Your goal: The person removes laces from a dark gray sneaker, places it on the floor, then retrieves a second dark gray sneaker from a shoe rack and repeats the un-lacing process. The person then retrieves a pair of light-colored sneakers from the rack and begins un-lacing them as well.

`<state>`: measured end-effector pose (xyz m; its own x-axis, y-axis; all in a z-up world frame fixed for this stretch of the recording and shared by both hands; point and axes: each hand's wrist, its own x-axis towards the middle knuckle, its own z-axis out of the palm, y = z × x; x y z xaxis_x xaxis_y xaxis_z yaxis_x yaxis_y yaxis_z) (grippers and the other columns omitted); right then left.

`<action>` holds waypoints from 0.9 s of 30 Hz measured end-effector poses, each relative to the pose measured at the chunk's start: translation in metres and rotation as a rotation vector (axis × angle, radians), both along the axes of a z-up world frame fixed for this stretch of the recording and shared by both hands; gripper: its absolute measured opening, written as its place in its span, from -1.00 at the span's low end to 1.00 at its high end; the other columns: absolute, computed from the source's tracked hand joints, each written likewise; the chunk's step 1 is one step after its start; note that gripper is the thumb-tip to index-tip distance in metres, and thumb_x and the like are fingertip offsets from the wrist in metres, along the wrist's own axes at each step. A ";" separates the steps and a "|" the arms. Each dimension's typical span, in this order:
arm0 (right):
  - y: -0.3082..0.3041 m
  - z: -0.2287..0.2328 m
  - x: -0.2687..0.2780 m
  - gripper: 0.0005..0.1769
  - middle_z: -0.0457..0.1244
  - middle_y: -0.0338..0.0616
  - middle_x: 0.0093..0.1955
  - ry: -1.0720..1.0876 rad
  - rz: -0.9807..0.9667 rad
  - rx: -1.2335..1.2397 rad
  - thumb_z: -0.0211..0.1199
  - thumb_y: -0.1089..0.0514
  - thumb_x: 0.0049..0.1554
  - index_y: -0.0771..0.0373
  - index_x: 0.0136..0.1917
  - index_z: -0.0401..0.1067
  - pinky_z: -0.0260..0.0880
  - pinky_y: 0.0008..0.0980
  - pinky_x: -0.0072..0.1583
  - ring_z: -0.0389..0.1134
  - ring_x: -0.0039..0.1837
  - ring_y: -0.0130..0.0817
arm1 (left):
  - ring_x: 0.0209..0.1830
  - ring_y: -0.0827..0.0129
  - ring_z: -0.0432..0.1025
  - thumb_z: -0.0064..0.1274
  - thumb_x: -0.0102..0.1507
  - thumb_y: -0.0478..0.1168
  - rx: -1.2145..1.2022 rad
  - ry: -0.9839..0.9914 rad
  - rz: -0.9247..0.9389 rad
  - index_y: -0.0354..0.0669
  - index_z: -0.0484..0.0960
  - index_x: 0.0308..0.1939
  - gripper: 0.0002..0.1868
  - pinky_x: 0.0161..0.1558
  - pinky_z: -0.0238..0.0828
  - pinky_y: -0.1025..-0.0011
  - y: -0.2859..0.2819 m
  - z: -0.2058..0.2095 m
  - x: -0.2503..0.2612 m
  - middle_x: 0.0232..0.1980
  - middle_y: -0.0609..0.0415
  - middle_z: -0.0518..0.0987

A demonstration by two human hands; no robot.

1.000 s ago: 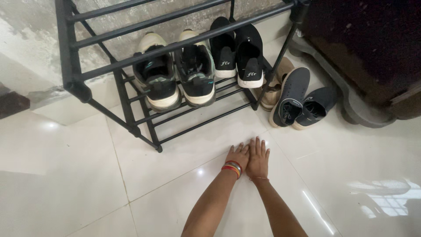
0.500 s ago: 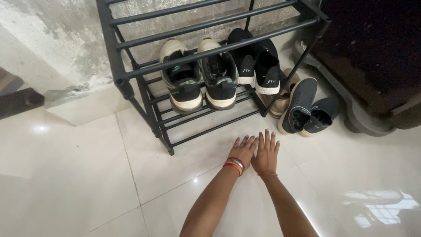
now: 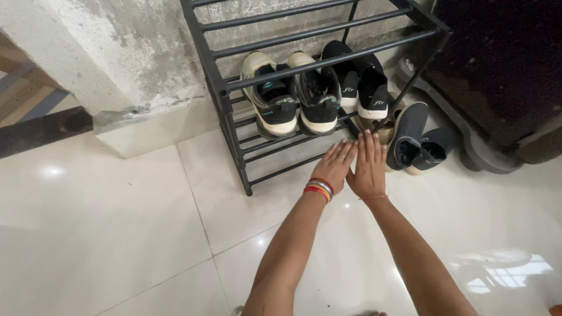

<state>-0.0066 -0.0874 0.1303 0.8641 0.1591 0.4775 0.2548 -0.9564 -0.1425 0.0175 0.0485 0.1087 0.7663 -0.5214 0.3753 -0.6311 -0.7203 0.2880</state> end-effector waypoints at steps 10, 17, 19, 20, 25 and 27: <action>0.027 0.098 0.027 0.06 -0.12 0.27 0.64 -0.100 0.202 -0.049 0.37 0.08 -0.01 0.54 0.58 -0.04 -0.16 0.02 0.62 -0.15 0.67 0.17 | 0.67 0.17 -0.10 0.12 0.09 -0.34 0.133 -0.167 0.031 -0.36 0.20 0.47 -0.15 0.62 -0.27 0.26 0.046 0.115 0.007 0.60 -0.13 0.12; 0.047 0.158 0.042 0.32 -0.04 0.22 0.56 0.111 0.329 0.027 0.60 0.04 -0.26 0.38 0.57 -0.10 -0.04 -0.02 0.51 -0.06 0.56 0.14 | 0.66 0.10 -0.10 0.27 0.05 -0.27 0.289 -0.286 0.210 -0.10 0.20 0.52 -0.03 0.58 -0.26 0.20 0.078 0.150 0.028 0.61 -0.04 0.11; 0.058 0.160 0.044 0.40 -0.03 0.22 0.54 0.151 0.339 0.138 0.63 0.05 -0.31 0.35 0.60 -0.14 0.01 -0.08 0.51 -0.03 0.55 0.14 | 0.64 0.02 -0.10 0.30 0.04 -0.25 0.255 -0.281 0.299 0.01 0.17 0.55 0.01 0.57 -0.27 0.14 0.080 0.149 0.038 0.61 -0.06 0.11; 0.064 0.157 0.043 0.40 -0.02 0.23 0.54 0.115 0.343 0.173 0.64 0.05 -0.29 0.35 0.60 -0.15 0.03 -0.08 0.50 -0.02 0.55 0.15 | 0.63 -0.03 -0.09 0.31 0.04 -0.24 0.231 -0.275 0.350 0.05 0.15 0.56 0.03 0.58 -0.29 0.09 0.079 0.145 0.041 0.60 -0.07 0.11; 0.095 0.128 0.033 0.31 0.02 0.12 0.54 -0.059 0.200 0.059 0.55 0.20 -0.25 0.32 0.62 -0.11 0.11 -0.11 0.46 0.04 0.55 0.07 | 0.49 -0.06 0.11 0.32 0.02 -0.25 0.292 -0.218 0.506 0.10 0.11 0.57 0.08 0.49 -0.12 0.09 0.080 0.132 0.045 0.53 -0.20 0.17; 0.094 0.121 0.028 0.26 0.04 0.04 0.56 -0.073 0.140 0.023 0.51 0.26 -0.21 0.30 0.63 -0.09 0.17 -0.16 0.43 0.07 0.54 0.02 | 0.37 -0.03 0.23 0.31 0.04 -0.27 0.413 -0.150 0.499 0.14 0.13 0.58 0.06 0.43 -0.01 0.16 0.081 0.126 0.044 0.51 -0.30 0.19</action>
